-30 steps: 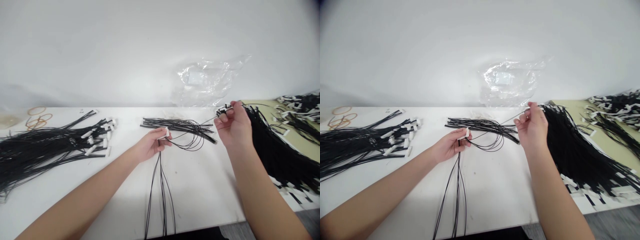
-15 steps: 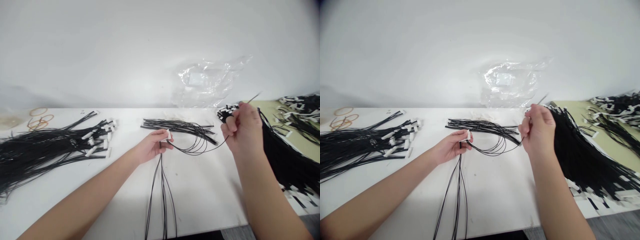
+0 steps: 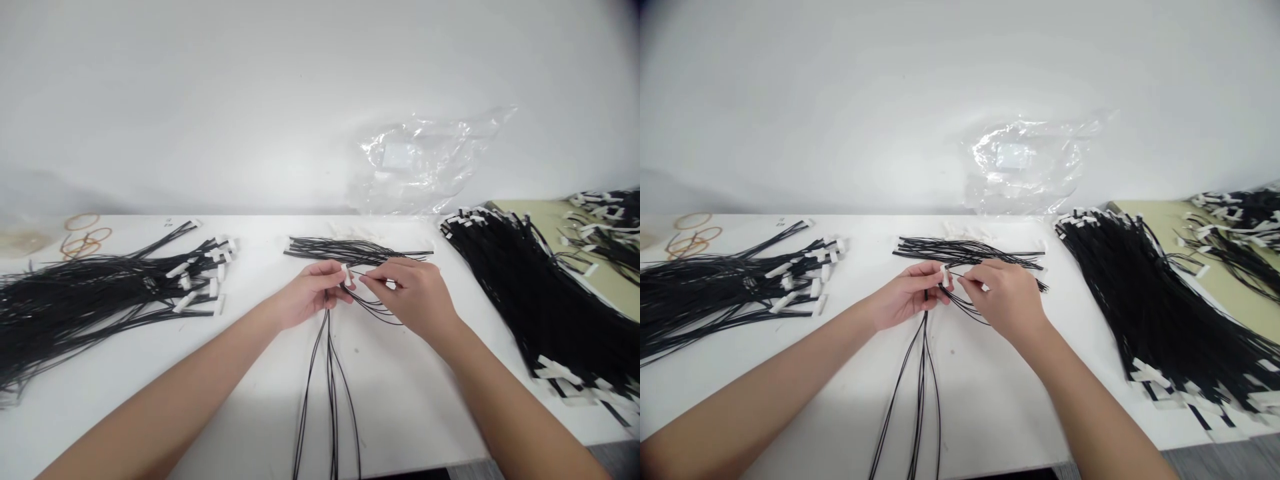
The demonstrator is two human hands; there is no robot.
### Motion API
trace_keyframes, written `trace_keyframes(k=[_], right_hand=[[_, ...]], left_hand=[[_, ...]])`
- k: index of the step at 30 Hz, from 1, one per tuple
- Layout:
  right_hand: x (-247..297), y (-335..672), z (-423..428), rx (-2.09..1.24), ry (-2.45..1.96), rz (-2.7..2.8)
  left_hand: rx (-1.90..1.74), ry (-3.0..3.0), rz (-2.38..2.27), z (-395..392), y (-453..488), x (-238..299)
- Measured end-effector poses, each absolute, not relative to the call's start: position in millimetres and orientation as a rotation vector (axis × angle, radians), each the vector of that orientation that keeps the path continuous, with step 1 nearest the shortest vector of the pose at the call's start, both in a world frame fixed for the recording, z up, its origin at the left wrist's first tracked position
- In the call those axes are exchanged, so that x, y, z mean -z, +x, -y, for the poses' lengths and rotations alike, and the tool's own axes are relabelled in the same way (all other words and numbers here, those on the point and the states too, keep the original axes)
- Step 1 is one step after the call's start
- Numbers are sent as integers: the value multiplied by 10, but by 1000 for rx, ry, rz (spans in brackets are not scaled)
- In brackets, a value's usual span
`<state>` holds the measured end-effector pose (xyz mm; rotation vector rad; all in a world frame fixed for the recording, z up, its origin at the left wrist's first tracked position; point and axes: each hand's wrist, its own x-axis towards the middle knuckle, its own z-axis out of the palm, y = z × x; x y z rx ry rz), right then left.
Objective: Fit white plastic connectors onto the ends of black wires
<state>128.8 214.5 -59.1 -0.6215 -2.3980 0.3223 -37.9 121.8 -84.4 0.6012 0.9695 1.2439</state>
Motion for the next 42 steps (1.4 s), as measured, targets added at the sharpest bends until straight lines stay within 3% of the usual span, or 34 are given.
trace_keyframes(k=[32,42], right_hand=[[530,1304,-2128,-384,-690,2474],[492,1318,-2157,-587,-678,2410]], left_hand=[[-1286,695,-1027,-1222,-329,880],[-1214,852,-1166,-1208,-296,871]])
